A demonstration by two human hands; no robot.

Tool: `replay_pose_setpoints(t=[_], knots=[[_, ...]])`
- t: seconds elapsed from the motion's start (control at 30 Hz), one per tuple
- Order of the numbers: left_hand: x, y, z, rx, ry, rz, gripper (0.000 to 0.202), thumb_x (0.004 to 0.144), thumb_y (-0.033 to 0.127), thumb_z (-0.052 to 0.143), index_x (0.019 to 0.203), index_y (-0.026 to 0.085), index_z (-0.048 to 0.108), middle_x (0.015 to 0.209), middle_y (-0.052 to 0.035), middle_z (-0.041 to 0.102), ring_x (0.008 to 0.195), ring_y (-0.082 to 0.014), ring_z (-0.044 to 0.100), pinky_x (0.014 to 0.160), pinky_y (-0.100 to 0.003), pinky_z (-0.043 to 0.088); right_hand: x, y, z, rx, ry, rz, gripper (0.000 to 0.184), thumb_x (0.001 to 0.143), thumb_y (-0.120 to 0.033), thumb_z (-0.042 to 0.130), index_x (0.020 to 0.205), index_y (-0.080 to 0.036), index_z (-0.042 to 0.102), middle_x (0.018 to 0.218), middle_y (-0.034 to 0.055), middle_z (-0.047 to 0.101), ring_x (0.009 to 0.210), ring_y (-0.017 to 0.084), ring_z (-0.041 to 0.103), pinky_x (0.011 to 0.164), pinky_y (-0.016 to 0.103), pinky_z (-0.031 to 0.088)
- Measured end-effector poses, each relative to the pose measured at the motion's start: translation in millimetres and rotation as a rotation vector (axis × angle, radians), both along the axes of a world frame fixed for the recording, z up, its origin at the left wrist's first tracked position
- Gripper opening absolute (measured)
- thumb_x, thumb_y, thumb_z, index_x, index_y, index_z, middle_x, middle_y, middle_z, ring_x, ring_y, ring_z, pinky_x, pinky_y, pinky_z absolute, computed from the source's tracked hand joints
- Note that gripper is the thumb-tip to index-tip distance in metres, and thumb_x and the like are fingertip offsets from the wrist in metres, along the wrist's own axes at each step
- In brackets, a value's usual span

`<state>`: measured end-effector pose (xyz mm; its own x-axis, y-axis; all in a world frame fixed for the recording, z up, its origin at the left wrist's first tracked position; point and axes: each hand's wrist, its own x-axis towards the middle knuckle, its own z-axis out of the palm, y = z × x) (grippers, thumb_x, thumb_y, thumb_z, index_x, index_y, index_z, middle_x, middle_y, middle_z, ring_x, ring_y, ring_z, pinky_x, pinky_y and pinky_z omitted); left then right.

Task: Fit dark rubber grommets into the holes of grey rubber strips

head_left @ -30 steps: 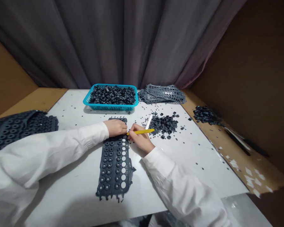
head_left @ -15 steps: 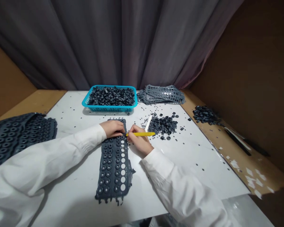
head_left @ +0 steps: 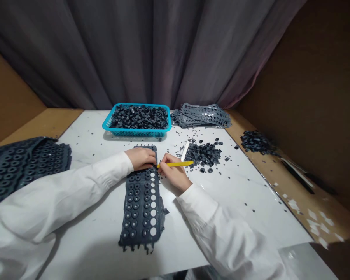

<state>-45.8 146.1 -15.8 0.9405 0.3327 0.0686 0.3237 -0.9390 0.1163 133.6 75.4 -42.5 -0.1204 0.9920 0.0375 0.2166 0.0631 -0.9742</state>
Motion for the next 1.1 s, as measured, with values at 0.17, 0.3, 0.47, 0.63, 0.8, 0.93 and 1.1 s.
replay_pose_setpoints(t=[0.17, 0.3, 0.47, 0.63, 0.8, 0.93, 1.1], knots=[[7, -3, 1.5, 0.064, 0.035, -0.054, 0.020, 0.087, 0.015, 0.049, 0.071, 0.018, 0.062, 0.074, -0.0051, 0.061, 0.071, -0.0159, 0.053, 0.066, -0.027, 0.042, -3, -2, 11.1, 0.053, -0.116, -0.008, 0.016, 0.071, -0.016, 0.047, 0.056, -0.021, 0.043, 0.048, -0.0053, 0.049, 0.050, 0.012, 0.046, 0.051, 0.023, 0.035], [13, -5, -0.1, 0.092, 0.076, -0.083, 0.018, 0.084, 0.010, 0.050, 0.073, 0.017, 0.062, 0.076, -0.0069, 0.062, 0.075, -0.0166, 0.054, 0.069, -0.027, 0.043, -5, -3, 15.8, 0.069, -0.161, -0.022, 0.017, 0.070, -0.015, 0.047, 0.055, -0.021, 0.042, 0.046, -0.0056, 0.047, 0.049, 0.011, 0.043, 0.051, 0.023, 0.033], [4, 3, 6.3, -0.021, -0.188, 0.131, 0.019, 0.087, 0.018, 0.046, 0.079, 0.015, 0.062, 0.078, -0.0064, 0.064, 0.073, -0.0152, 0.056, 0.069, -0.026, 0.044, -3, -2, 13.3, 0.036, -0.155, 0.001, 0.017, 0.071, -0.016, 0.047, 0.056, -0.021, 0.042, 0.047, -0.0048, 0.049, 0.049, 0.012, 0.045, 0.052, 0.023, 0.035], [-11, 13, 21.7, -0.483, -0.482, 0.465, 0.027, 0.080, 0.039, 0.056, 0.080, 0.013, 0.062, 0.071, -0.0023, 0.063, 0.062, -0.0126, 0.054, 0.060, -0.025, 0.044, -1, -1, 4.2, 0.000, -0.053, 0.009, 0.015, 0.073, -0.017, 0.047, 0.059, -0.020, 0.044, 0.052, -0.0044, 0.054, 0.051, 0.012, 0.051, 0.054, 0.023, 0.039], [-15, 5, 10.5, -1.148, -0.733, 0.685, 0.045, 0.062, 0.049, 0.073, 0.084, 0.011, 0.063, 0.071, -0.0037, 0.065, 0.054, -0.0092, 0.052, 0.051, -0.022, 0.040, 1, 1, -2.3, -0.040, 0.079, 0.013, 0.011, 0.074, -0.019, 0.048, 0.064, -0.020, 0.047, 0.057, -0.0034, 0.058, 0.052, 0.012, 0.053, 0.051, 0.022, 0.040], [-13, -8, 0.5, -1.531, -0.933, 0.711, 0.043, 0.057, 0.040, 0.080, 0.085, 0.011, 0.064, 0.073, -0.0045, 0.066, 0.050, -0.0052, 0.048, 0.048, -0.018, 0.039, 2, 3, -1.4, -0.032, 0.197, -0.047, 0.009, 0.076, -0.020, 0.047, 0.067, -0.020, 0.048, 0.059, -0.0030, 0.059, 0.051, 0.011, 0.051, 0.051, 0.022, 0.040], [-8, -19, 4.4, -1.679, -1.027, 0.766, 0.028, 0.065, 0.026, 0.075, 0.085, 0.010, 0.064, 0.073, -0.0061, 0.065, 0.050, -0.0058, 0.049, 0.048, -0.017, 0.041, 4, 6, 1.6, -0.009, 0.218, -0.111, 0.005, 0.074, -0.019, 0.048, 0.069, -0.019, 0.050, 0.060, -0.0022, 0.059, 0.052, 0.011, 0.051, 0.052, 0.022, 0.040]])
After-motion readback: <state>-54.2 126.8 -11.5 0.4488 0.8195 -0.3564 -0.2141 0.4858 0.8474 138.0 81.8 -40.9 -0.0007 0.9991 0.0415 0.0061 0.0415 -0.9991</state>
